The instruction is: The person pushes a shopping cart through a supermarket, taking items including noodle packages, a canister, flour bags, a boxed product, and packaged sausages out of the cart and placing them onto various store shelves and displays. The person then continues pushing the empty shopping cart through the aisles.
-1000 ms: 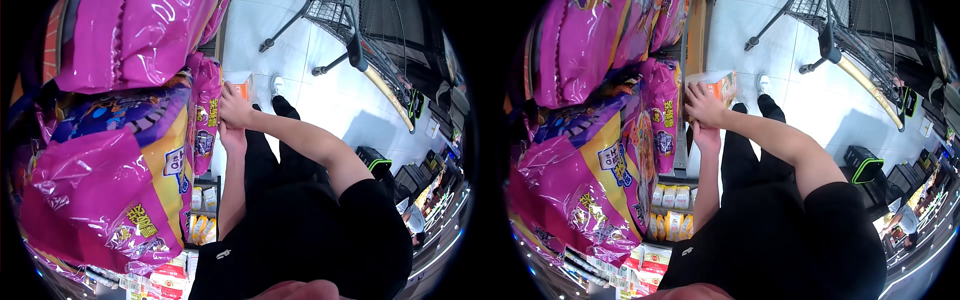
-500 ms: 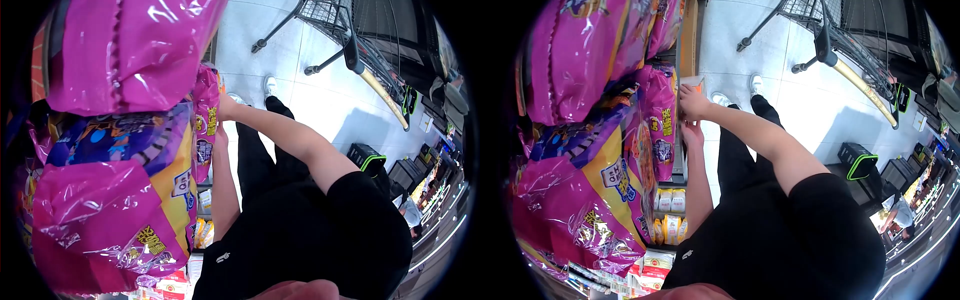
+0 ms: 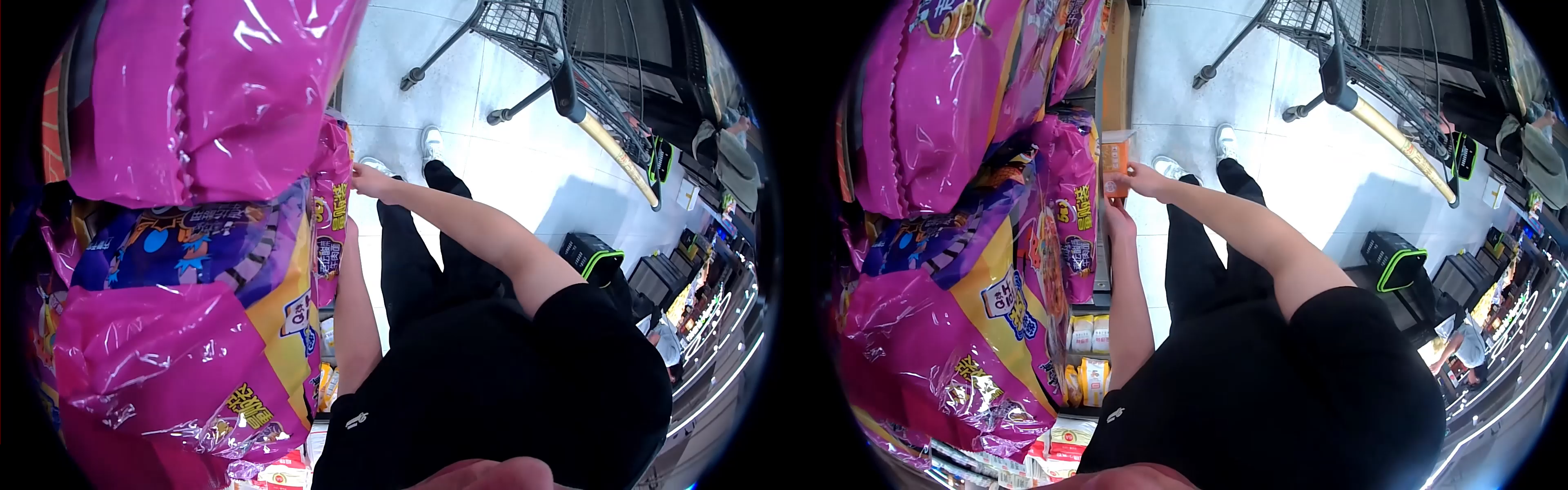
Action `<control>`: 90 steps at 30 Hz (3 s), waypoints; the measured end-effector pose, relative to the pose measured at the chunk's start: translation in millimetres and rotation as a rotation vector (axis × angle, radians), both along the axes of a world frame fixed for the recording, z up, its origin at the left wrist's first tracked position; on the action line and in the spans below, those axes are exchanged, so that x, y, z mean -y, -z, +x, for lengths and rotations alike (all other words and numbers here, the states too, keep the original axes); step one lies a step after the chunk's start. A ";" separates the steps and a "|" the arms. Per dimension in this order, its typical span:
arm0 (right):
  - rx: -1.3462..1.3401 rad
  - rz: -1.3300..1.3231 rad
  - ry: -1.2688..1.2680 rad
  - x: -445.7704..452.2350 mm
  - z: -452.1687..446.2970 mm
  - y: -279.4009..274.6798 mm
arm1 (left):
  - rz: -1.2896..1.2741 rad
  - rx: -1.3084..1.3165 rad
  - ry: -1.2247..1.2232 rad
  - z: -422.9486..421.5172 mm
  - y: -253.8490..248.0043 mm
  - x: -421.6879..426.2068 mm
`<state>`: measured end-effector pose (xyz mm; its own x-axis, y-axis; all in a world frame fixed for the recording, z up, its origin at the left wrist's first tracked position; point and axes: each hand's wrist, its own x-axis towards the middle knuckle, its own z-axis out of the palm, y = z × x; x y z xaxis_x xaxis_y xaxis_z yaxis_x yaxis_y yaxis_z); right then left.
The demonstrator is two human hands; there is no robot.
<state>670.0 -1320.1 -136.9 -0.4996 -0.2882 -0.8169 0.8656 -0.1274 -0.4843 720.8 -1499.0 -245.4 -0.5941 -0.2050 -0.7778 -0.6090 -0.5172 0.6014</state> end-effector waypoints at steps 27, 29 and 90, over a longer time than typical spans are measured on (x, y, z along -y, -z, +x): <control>-0.288 0.813 -0.419 -228.2 136.8 34.5 | -0.108 -0.221 0.785 29.1 -153.2 -131.1; -0.222 0.918 -0.328 -296.3 202.8 27.6 | -0.129 -0.363 0.808 24.4 -181.8 -164.3; -0.492 1.367 -0.390 -633.3 51.5 -254.1 | -1.664 -1.143 1.685 -260.8 -354.1 -486.8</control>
